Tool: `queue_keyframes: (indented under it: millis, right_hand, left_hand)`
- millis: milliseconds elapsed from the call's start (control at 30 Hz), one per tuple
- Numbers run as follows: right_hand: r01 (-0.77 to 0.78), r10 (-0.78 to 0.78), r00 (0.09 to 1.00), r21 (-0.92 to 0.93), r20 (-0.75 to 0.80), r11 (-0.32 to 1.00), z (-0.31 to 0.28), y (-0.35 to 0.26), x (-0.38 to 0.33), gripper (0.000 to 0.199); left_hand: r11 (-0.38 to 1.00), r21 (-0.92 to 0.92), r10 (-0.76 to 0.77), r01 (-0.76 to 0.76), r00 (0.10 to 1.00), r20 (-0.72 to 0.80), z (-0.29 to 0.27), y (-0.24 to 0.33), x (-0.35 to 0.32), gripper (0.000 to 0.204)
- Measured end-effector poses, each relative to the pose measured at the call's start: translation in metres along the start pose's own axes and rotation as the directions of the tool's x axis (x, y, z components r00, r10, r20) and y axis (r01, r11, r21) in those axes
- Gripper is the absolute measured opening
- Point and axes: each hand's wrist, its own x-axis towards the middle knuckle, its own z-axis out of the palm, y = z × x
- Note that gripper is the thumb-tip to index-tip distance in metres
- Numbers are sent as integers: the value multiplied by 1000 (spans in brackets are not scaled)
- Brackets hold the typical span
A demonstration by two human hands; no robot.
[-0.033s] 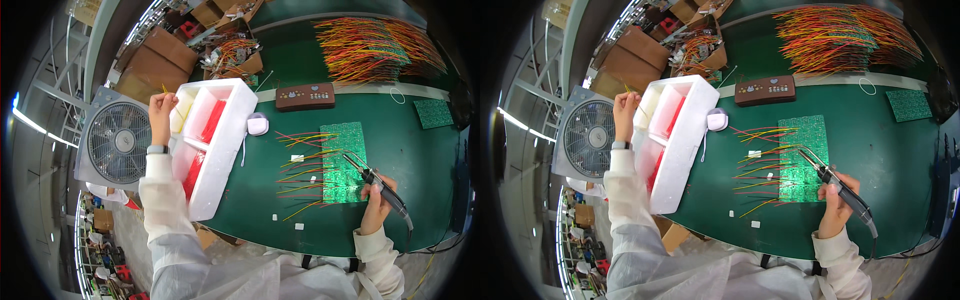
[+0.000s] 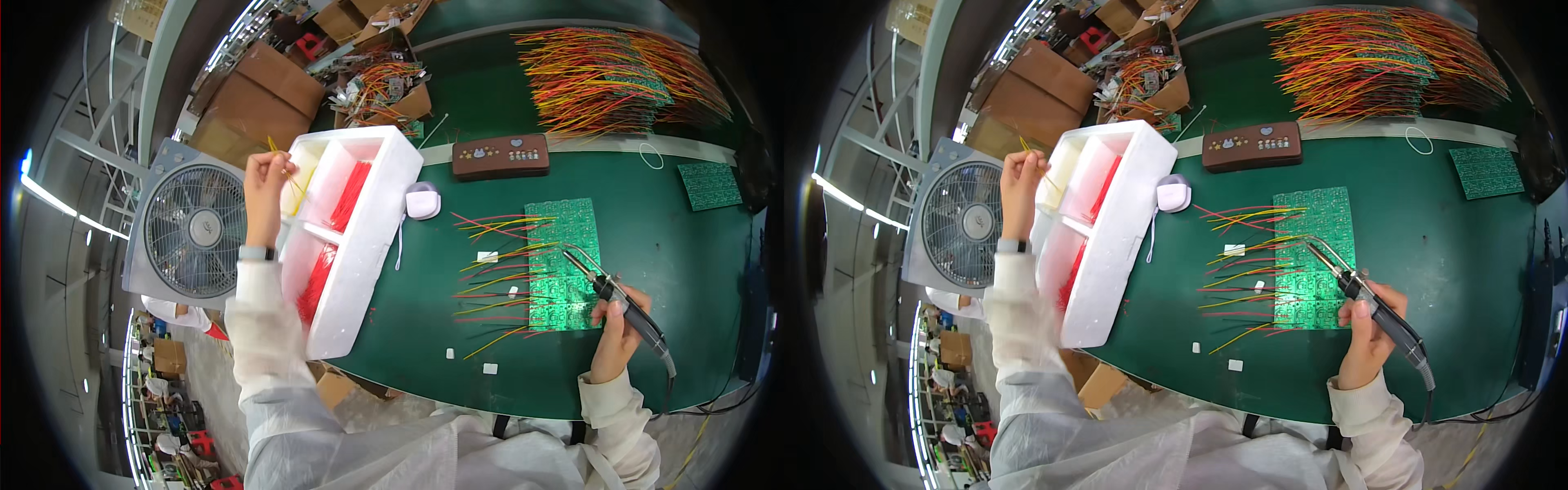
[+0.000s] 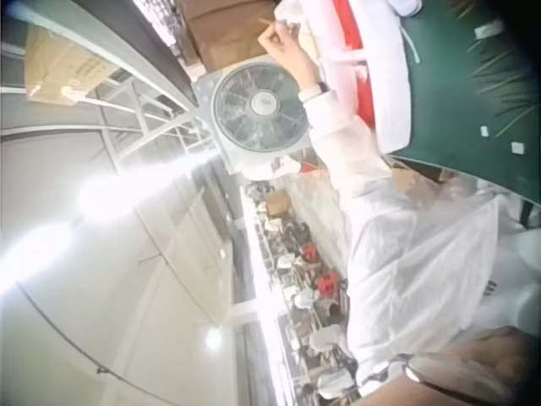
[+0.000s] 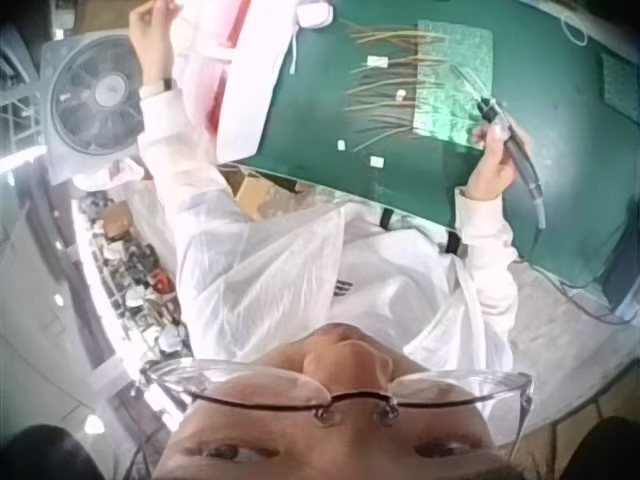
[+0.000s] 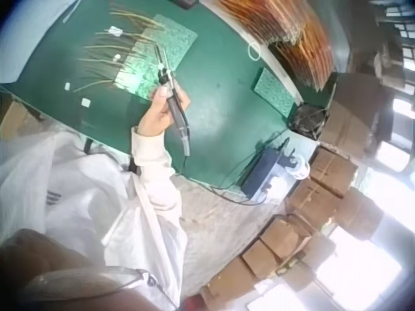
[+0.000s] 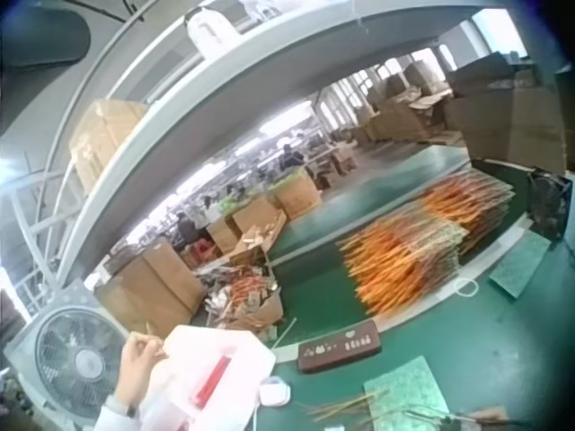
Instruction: The person takes wires from a foam container and solders them onto a circuit board using a soldering iron.
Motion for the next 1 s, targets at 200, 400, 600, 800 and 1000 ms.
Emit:
queue_keyframes:
  millis: [200,400,600,800,1000]
  right_hand:
    - [82,-84,996,-45,-40,996,1,-4,5,26]
    - [72,-73,997,-51,-18,996,7,-1,4,26]
    - [53,-57,997,-73,-51,996,4,1,4,26]
    - [82,-89,991,-70,-96,994,7,-5,6,25]
    - [4,-28,985,-139,-171,990,-3,-5,13,21]
  left_hand:
    - [927,-54,-333,370,883,332,56,60,-129,12]
    - [895,389,-265,219,962,70,113,-6,-189,5]
    - [887,450,-58,102,992,-111,135,-25,-182,9]
    - [942,313,-85,120,989,-124,137,-14,-176,9]
    - [900,-207,-355,385,920,168,197,51,-167,20]
